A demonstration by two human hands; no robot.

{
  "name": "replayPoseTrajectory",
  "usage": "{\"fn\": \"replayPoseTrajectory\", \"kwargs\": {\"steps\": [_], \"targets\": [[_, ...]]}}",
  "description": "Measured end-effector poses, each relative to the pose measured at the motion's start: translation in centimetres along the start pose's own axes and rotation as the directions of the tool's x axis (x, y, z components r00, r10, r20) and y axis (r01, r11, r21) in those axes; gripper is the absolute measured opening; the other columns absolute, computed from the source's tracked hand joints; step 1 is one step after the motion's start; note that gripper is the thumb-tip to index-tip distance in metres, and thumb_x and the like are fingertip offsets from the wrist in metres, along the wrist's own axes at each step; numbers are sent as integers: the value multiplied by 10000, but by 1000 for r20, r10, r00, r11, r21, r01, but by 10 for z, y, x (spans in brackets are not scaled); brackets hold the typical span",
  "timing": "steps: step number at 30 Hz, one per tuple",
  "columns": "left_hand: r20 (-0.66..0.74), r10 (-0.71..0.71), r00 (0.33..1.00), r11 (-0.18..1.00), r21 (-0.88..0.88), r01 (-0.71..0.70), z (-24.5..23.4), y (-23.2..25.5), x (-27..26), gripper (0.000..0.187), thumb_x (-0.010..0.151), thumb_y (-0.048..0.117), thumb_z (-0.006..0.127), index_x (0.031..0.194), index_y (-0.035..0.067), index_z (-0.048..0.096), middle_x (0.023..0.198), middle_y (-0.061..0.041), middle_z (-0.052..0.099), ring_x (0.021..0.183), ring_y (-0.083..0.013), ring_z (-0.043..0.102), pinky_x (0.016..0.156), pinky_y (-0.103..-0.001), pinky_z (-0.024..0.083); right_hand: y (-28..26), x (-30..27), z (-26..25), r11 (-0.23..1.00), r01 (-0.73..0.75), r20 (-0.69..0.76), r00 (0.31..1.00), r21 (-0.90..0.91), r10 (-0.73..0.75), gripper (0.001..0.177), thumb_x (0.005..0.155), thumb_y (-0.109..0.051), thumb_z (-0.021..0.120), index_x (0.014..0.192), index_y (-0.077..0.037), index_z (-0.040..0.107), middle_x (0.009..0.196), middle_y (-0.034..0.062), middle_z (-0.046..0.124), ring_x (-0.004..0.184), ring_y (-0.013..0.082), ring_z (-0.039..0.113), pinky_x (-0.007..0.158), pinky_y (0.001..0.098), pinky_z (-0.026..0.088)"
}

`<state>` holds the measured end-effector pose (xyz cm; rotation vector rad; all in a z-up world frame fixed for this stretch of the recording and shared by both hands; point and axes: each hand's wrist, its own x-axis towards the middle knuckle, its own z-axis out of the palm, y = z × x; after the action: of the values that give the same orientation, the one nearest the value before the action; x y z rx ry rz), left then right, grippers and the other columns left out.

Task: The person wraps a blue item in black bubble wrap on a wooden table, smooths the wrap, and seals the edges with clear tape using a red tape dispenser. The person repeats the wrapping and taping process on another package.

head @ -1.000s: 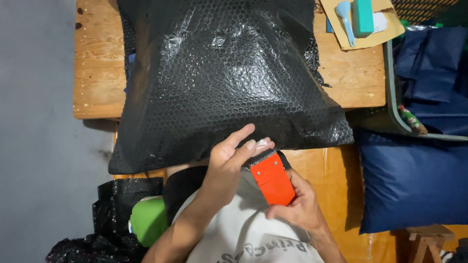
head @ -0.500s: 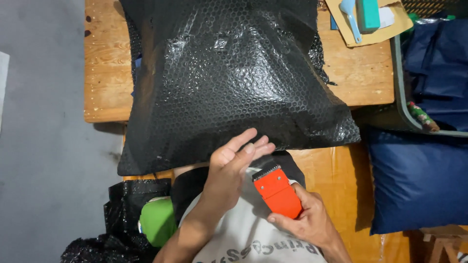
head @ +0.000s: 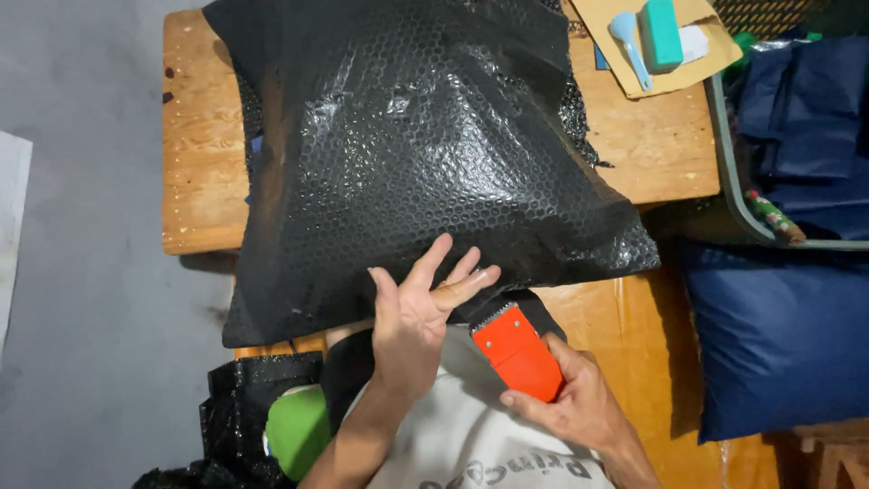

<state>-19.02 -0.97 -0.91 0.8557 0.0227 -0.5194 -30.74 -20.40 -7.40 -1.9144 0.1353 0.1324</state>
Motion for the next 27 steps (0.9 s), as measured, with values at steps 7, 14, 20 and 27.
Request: {"fn": "replayPoseTrajectory", "kwargs": {"steps": [7,14,20,27], "targets": [[203,180,963,943,244,-228,-5,-9,-1,1158,908,831,338,1612,-50,76,1289,-271,652,1563,-466,260,1264,-617,91,0,0,1,991,-94,-7,995,92,95,354,675,-251,945,768,-130,626,640,-41,537,560,106,449,519,264,388],[261,193,946,800,516,-306,9,-7,-7,1107,821,94,826,1626,50,69,1305,-232,679,1584,-396,267,1279,-545,221,-11,-3,4,960,-244,-1,969,138,246,332,701,-216,948,788,-131,639,655,-36,520,583,111,443,539,271,385],[468,321,823,265,790,-553,3,-15,-2,761,970,41,610,1557,-103,148,1296,-144,729,1519,-366,392,1304,-536,198,-29,3,9,878,-345,67,937,332,343,278,748,-103,908,856,-88,652,554,45,614,364,141,558,342,298,449],[635,382,671,74,703,-707,4,-31,3,727,960,21,656,1546,-102,243,1494,-246,556,1476,-394,480,1270,-753,65,-16,1,5,885,-118,-6,991,450,136,280,766,-181,908,899,-83,682,461,10,570,369,86,474,387,254,405]]}}
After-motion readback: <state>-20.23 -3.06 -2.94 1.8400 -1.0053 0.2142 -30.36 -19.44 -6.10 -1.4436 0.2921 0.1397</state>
